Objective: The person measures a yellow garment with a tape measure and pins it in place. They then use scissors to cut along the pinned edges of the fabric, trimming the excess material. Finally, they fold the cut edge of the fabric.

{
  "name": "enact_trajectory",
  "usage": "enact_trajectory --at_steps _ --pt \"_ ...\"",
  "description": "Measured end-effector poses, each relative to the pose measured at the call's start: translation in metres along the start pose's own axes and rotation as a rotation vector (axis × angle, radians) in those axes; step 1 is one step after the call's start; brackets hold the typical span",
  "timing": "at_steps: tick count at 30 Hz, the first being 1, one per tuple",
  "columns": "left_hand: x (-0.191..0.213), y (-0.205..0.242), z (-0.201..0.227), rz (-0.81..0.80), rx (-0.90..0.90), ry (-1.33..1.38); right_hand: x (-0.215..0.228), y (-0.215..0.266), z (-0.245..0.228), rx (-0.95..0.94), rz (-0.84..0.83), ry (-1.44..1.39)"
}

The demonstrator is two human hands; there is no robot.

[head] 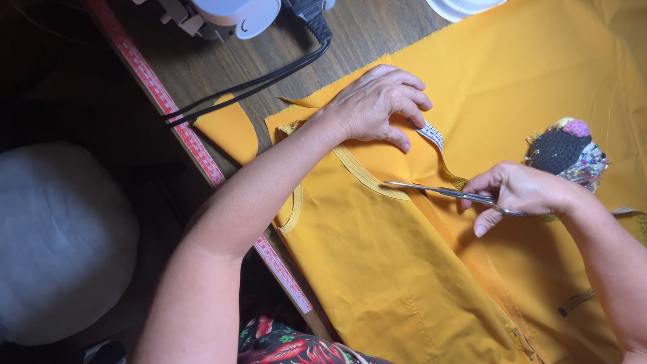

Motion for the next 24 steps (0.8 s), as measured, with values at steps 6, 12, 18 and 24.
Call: enact_trajectory --at_steps 6,12,18,24 --pt "-0.003 -0.001 -0.003 0.003 -0.010 -0.014 -0.004 -0.008 0.017 0.055 -0.017 -0.110" --pt "-0.003 -0.001 -0.004 0.000 0.005 -0.005 -0.009 -0.014 0.029 0.125 -0.033 -0.153" --pt "-0.003 -0.002 -0.004 -0.005 0.013 0.011 -0.014 -0.017 0.033 0.145 -0.009 -0.158" --pt "-0.003 -0.004 -0.006 -0.030 0.008 0.012 -0.018 -0.018 0.033 0.135 0.026 -0.171"
Point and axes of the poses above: each hand's wrist, its own y-axis away from the middle knuckle, its own x-axis out of the back of the hand, z = x × y, the point moved 3 cm from there along -y, towards the middle knuckle, and after that the axes turned 11 degrees about -z, right-handed, at the moved point
